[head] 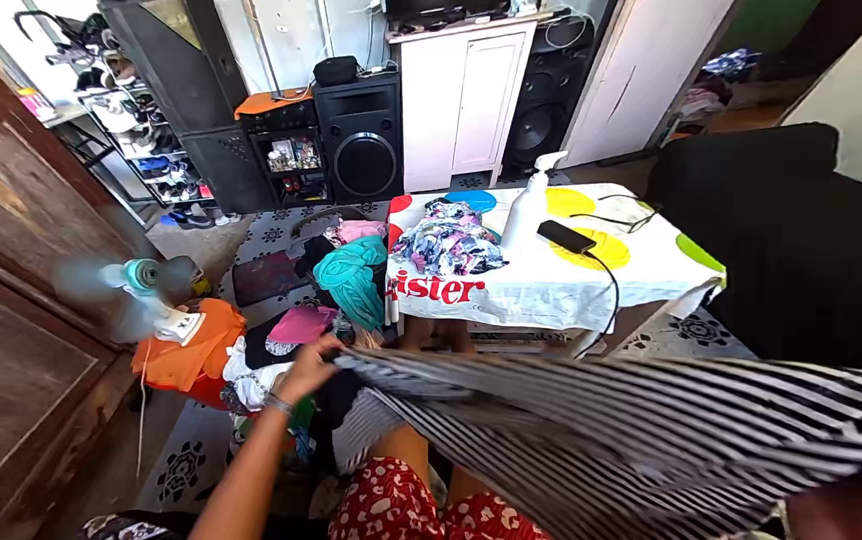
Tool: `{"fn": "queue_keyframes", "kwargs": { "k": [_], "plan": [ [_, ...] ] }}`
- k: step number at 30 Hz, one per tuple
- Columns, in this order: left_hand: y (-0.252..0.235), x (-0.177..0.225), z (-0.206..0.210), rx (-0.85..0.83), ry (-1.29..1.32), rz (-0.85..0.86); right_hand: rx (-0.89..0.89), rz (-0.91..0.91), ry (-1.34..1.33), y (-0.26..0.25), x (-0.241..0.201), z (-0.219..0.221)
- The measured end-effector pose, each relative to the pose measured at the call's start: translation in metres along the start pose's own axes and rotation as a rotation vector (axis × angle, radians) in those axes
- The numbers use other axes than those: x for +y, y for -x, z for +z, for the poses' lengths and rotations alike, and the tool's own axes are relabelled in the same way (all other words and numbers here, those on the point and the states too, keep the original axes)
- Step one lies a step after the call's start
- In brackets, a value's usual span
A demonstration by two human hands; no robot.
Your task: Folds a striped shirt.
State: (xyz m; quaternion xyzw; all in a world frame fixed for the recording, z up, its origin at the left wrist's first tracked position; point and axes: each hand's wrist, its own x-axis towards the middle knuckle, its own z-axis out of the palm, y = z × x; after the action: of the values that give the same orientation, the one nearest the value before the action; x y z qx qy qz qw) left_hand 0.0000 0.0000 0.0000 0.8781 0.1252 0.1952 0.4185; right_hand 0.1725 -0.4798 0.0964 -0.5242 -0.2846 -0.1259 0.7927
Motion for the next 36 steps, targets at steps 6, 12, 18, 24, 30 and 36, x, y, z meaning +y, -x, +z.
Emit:
{"fn": "queue_keyframes", "kwargs": {
  "k": [6,12,18,24,30,36],
  "plan": [
    [0.000,0.041,-0.116,0.380,0.301,0.271,-0.031,0.068,0.013,0.002,0.043,-0.018],
    [0.033,0.050,-0.107,0.198,0.144,0.179,0.088,0.168,0.249,0.011,0.068,-0.018],
    [0.099,0.038,-0.005,-0.665,-0.041,-0.004,-0.857,0.897,1.247,0.036,0.087,-0.066],
    [0.152,0.022,0.075,-0.912,0.057,-0.140,-1.104,0.694,0.853,0.094,0.120,0.012],
    [0.156,0.026,0.071,-0.668,0.043,-0.207,-1.331,0.500,0.654,0.172,0.132,0.107],
    [0.145,0.024,0.042,-0.237,0.259,0.005,-1.134,0.471,0.989,0.179,0.139,0.118]
  ]
}}
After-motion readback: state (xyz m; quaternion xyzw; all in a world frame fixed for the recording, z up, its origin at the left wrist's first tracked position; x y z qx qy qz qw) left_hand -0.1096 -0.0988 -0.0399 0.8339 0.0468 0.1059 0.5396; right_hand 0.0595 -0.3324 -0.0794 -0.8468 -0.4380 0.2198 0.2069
